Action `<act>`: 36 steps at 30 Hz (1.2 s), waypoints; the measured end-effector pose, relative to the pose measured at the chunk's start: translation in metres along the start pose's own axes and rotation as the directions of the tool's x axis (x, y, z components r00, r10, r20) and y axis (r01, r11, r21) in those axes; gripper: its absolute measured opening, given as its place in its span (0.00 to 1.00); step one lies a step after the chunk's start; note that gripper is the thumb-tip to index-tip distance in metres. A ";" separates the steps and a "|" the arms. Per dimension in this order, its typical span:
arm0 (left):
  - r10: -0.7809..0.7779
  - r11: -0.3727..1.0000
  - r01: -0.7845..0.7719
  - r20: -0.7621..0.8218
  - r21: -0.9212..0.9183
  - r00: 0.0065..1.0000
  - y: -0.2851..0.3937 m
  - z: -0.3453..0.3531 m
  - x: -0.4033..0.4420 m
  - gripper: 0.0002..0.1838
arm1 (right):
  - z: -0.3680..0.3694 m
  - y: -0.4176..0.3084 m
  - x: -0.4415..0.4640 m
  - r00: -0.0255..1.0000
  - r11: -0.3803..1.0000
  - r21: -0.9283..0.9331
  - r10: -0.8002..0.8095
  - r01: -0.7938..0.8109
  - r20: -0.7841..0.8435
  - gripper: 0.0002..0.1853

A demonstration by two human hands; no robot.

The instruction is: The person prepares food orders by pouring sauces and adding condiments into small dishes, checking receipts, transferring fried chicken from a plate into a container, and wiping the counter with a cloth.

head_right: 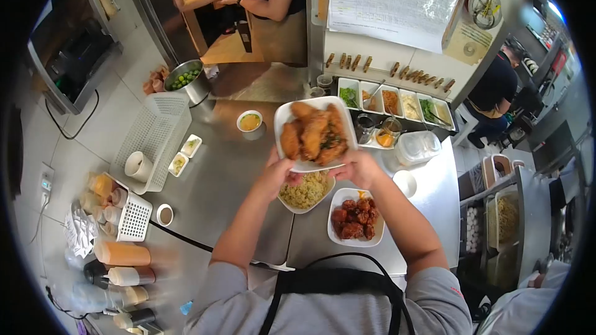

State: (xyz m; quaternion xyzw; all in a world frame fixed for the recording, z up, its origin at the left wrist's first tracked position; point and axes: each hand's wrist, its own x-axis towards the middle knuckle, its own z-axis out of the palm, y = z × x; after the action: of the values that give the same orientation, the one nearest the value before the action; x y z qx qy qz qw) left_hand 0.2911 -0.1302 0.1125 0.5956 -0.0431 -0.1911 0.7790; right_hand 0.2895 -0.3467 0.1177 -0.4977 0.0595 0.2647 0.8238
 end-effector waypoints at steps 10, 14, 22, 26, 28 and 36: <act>0.361 0.075 0.193 -0.207 0.978 0.909 -0.007 -0.128 0.157 0.37 | -0.058 0.004 -0.151 0.768 0.808 0.299 -0.269 0.508 -0.581 0.20; 0.163 -0.073 0.470 -0.454 0.880 0.876 -0.023 -0.176 0.163 0.43 | -0.086 0.010 -0.230 0.483 0.728 0.144 -0.280 0.670 -0.830 0.20; 0.060 -0.065 0.535 -0.532 0.842 0.845 -0.024 -0.160 0.155 0.54 | -0.105 0.031 -0.371 0.016 0.492 -0.119 -0.261 0.863 -0.965 0.17; 0.020 -0.044 0.551 -0.551 0.833 0.835 -0.020 -0.170 0.166 0.59 | -0.102 0.047 -0.409 -0.185 0.456 -0.233 -0.147 0.859 -0.972 0.16; -0.009 -0.019 0.540 -0.541 0.841 0.841 -0.021 -0.171 0.172 0.62 | -0.108 0.059 -0.423 -0.243 0.414 -0.265 -0.107 0.871 -0.964 0.16; 0.081 -0.063 0.560 -0.555 0.826 0.828 -0.015 -0.160 0.139 0.59 | -0.105 0.094 -0.429 -0.215 0.421 -0.219 -0.059 0.880 -0.975 0.18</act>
State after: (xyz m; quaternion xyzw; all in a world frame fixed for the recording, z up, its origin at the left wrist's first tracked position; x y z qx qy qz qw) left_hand 0.4623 -0.0365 0.0300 0.9852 0.1250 -0.1021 0.0572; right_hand -0.1053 -0.5636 0.1458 -0.2045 0.4331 -0.5556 0.6796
